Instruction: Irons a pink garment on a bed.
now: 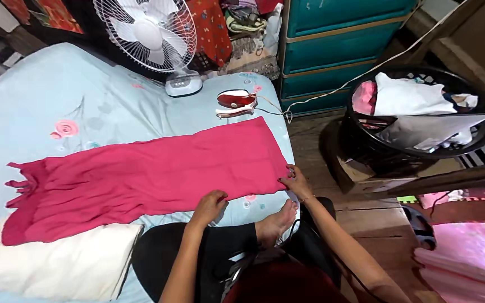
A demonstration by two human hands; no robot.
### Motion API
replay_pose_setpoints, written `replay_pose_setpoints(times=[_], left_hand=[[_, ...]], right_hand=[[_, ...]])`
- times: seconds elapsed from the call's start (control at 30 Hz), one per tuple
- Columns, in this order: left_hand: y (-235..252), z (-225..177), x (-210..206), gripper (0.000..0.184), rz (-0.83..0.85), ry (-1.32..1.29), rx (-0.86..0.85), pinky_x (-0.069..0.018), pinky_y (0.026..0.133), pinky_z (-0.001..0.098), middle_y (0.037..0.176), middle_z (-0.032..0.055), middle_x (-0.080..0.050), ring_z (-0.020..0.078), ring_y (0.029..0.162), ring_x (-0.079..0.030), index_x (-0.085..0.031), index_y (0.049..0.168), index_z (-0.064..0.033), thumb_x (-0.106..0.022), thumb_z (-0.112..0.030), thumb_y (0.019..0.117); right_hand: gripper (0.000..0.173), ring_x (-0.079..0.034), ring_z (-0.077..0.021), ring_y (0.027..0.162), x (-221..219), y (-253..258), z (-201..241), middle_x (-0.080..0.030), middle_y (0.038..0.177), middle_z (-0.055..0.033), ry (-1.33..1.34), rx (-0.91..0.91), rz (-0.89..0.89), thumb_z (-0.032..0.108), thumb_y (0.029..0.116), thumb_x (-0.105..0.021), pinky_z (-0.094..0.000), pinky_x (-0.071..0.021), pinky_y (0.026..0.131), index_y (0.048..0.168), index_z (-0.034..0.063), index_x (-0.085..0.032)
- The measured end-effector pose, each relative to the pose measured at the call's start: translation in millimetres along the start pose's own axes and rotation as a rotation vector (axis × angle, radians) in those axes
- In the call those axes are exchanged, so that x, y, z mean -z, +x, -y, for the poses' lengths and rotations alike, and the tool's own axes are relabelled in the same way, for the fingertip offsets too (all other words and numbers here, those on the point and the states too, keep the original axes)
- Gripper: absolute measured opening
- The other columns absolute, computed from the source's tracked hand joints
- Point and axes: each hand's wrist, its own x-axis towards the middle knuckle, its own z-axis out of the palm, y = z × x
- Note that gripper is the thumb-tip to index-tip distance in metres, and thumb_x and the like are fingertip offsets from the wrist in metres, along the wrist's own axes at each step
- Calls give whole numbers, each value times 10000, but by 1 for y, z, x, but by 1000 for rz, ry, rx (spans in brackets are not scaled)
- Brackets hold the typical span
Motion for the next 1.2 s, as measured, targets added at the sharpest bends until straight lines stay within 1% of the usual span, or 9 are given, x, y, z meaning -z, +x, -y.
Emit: replay_pose_setpoints(times=[0.07,0.17,0.33,0.5,0.63,0.77,0.87,1.03,1.2], left_hand=[[2,-3,-3,296,-19,-6,-11,-426,1139,493,1340,252,-638,373,1287,-601,-663,1278,60,-534,-79,1050],[3,3,-10,278,-97,-3,-55,-438,1126,508,1297,257,-662,385,1262,-617,-687,1233,67,-536,-58,1036],[13,12,-4,277,-325,28,-30,-395,1131,591,1321,281,-640,445,1301,-571,-701,1207,65,-522,-36,1022],[65,17,-26,451,-588,127,-144,-319,1155,677,1470,339,-515,523,1399,-465,-625,1362,53,-629,-198,987],[101,23,-45,655,-525,265,-124,-162,1167,762,1589,301,-394,510,1495,-332,-504,1513,-21,-565,-410,990],[109,31,-53,646,-645,362,-149,-267,1125,755,1534,264,-493,473,1440,-447,-579,1458,-42,-549,-452,960],[115,40,-59,625,-796,408,-204,-380,1061,732,1449,233,-592,450,1349,-560,-669,1365,-68,-557,-477,906],[118,45,-62,600,-822,368,-215,-375,1057,725,1426,229,-609,455,1336,-566,-672,1348,-77,-561,-460,900],[119,46,-66,623,-812,382,-195,-367,1077,716,1449,217,-596,447,1358,-549,-666,1370,-89,-546,-473,894]], right_hand=[[767,-616,-338,1107,1,2,5,-568,1329,-303,-101,13,27,-41,916,-678,-441,-519,953,1577,-20,-289],[715,-651,-356,1110,12,7,6,-622,1277,-299,-226,54,-4,-60,937,-622,-465,-520,976,1578,-11,-308],[566,-646,-418,1117,29,16,25,-643,1251,-277,-560,38,103,170,1019,-618,-567,-490,995,1530,12,-433],[373,-630,-402,1202,8,56,103,-626,1304,-290,-667,324,71,159,1055,-553,-512,-479,1055,1353,-59,-603],[314,-602,-412,1259,-44,112,156,-636,1309,-266,-767,557,131,99,1041,-552,-553,-465,1075,1309,-38,-644],[291,-610,-448,1241,-100,189,168,-633,1293,-290,-874,786,66,56,1023,-547,-589,-485,1041,1267,-63,-651],[314,-560,-469,1295,-130,232,169,-604,1322,-318,-1026,749,77,68,1046,-502,-583,-421,1104,1295,-95,-601],[320,-584,-453,1266,-150,256,171,-637,1283,-288,-1169,651,101,112,1045,-522,-595,-441,1050,1312,-50,-596],[422,-591,-483,1243,-112,237,206,-618,1316,-296,-1031,558,205,171,1019,-611,-666,-452,1025,1402,-2,-564]])
